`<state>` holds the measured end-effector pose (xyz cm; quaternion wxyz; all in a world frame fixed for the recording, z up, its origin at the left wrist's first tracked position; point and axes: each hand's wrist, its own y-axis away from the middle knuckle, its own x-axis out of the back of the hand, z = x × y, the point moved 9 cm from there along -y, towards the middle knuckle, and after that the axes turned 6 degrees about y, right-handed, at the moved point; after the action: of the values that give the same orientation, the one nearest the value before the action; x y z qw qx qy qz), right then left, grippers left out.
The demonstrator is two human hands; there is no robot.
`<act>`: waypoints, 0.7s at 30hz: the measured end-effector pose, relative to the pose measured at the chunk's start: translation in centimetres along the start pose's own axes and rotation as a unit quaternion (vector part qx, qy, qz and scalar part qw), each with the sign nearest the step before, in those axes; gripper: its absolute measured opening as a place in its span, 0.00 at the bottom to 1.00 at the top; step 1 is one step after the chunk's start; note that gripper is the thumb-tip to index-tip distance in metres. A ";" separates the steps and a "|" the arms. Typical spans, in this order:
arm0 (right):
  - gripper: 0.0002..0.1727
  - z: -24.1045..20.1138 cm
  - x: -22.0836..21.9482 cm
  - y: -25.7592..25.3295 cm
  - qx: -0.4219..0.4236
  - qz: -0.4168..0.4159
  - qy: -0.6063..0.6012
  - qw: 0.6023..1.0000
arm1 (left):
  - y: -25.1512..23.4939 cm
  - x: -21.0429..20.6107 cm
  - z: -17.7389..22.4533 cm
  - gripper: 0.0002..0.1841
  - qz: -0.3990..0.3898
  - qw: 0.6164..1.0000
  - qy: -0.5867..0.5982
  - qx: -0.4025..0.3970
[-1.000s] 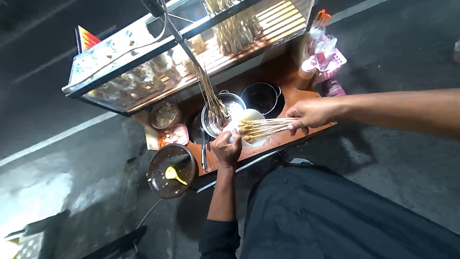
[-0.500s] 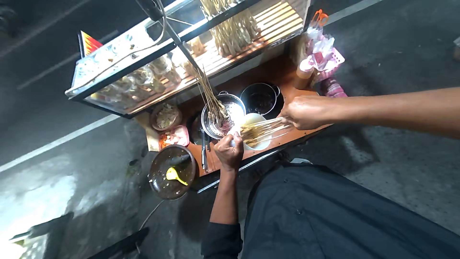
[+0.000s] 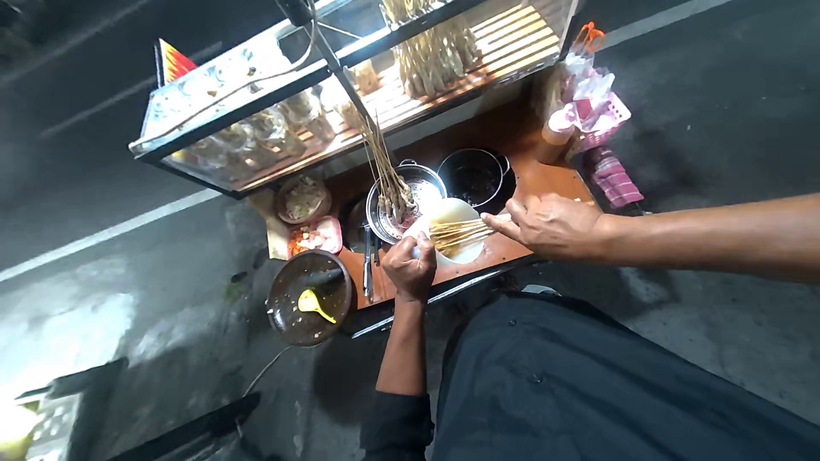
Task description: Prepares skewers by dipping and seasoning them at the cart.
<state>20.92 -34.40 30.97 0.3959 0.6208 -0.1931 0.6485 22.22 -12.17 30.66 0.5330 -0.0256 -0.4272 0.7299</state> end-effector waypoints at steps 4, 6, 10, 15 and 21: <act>0.19 -0.5 -1.1 -0.1 -0.003 -0.143 -0.208 0.968 | 0.2 -0.9 -0.2 0.28 -0.002 1.000 -0.009 -0.024; 0.18 0.6 -1.8 -0.5 -0.025 -0.208 -0.414 0.886 | 0.4 -1.2 -0.4 0.28 -0.009 1.000 -0.006 -0.026; 0.18 3.5 -2.3 -0.5 -0.105 -0.295 -0.606 0.731 | -0.2 -0.6 -0.4 0.29 -0.011 0.999 0.010 -0.041; 0.08 3.2 -1.4 -1.9 -0.024 -0.115 -0.223 0.968 | -0.5 -0.8 -0.6 0.28 -0.012 0.999 -0.015 -0.047; 0.23 0.2 -3.9 0.8 -0.205 -0.332 -0.708 0.588 | -0.7 -0.3 -0.3 0.28 -0.010 0.998 0.016 -0.066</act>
<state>20.10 -36.13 27.51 0.4390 0.8072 -0.3210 -0.2295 23.01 -12.24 30.78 0.5442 -0.0682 -0.4665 0.6940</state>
